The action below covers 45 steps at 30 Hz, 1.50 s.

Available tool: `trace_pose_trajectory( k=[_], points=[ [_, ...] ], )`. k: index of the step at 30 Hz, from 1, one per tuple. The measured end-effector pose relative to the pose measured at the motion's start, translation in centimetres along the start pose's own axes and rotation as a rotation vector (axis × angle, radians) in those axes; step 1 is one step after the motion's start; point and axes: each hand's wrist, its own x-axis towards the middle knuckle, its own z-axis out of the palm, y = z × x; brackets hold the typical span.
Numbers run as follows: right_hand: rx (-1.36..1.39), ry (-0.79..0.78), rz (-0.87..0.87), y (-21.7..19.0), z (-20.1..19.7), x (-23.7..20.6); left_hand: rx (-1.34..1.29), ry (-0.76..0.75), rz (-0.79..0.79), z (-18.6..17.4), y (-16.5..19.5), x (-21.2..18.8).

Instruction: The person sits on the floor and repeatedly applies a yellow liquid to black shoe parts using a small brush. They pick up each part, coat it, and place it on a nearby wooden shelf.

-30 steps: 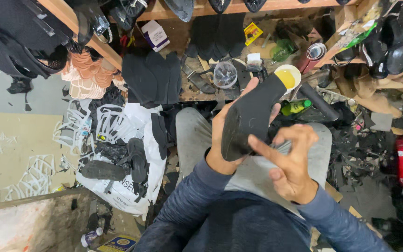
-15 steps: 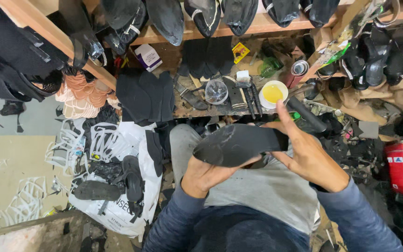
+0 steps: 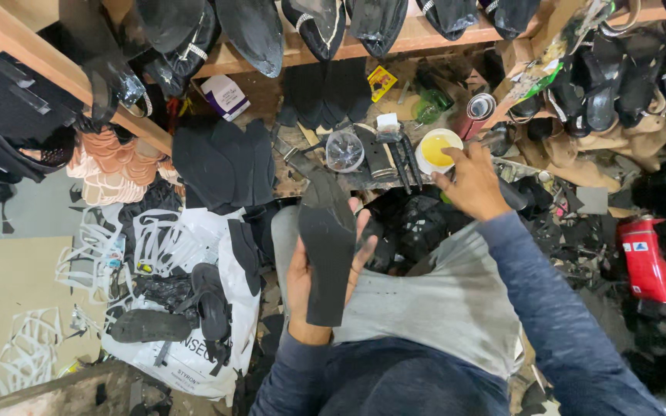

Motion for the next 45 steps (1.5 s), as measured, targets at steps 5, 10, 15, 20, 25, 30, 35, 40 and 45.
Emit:
trace_pose_trajectory(
  k=[5,10,15,20,25,30,35,40,45],
  points=[
    [-0.294,0.005,-0.062,3.8,5.7,2.4,0.13,0.257,0.132,0.4,-0.9,-0.7],
    [-0.329,-0.019,-0.138,4.4,5.1,2.9,-0.054,0.231,0.08,-0.2,-0.6,-1.2],
    [-0.105,0.008,-0.065,-1.1,-1.0,1.8,0.01,0.286,0.026,-1.1,-0.8,-1.1],
    [0.622,0.049,-0.096,-11.2,-8.8,-3.4,0.095,0.209,-0.063,-0.1,-1.9,0.1],
    [0.527,0.054,-0.27,-15.6,-10.2,-5.4,0.362,0.162,-0.093,2.9,-3.5,0.9],
    [0.015,0.199,-0.405,-16.6,-9.9,-6.4,0.482,0.109,-0.073,4.9,-4.0,1.0],
    [-0.013,0.218,-0.338,-15.9,-10.3,-6.4,0.459,0.088,-0.092,5.0,-3.8,0.5],
    [0.019,0.208,-0.378,-14.6,-10.1,-5.3,0.519,0.106,-0.129,5.0,-3.8,-0.2],
    [-0.043,0.22,-0.494,-14.8,-10.3,-5.8,0.318,0.045,-0.184,5.9,-3.4,-0.6]
  ],
)
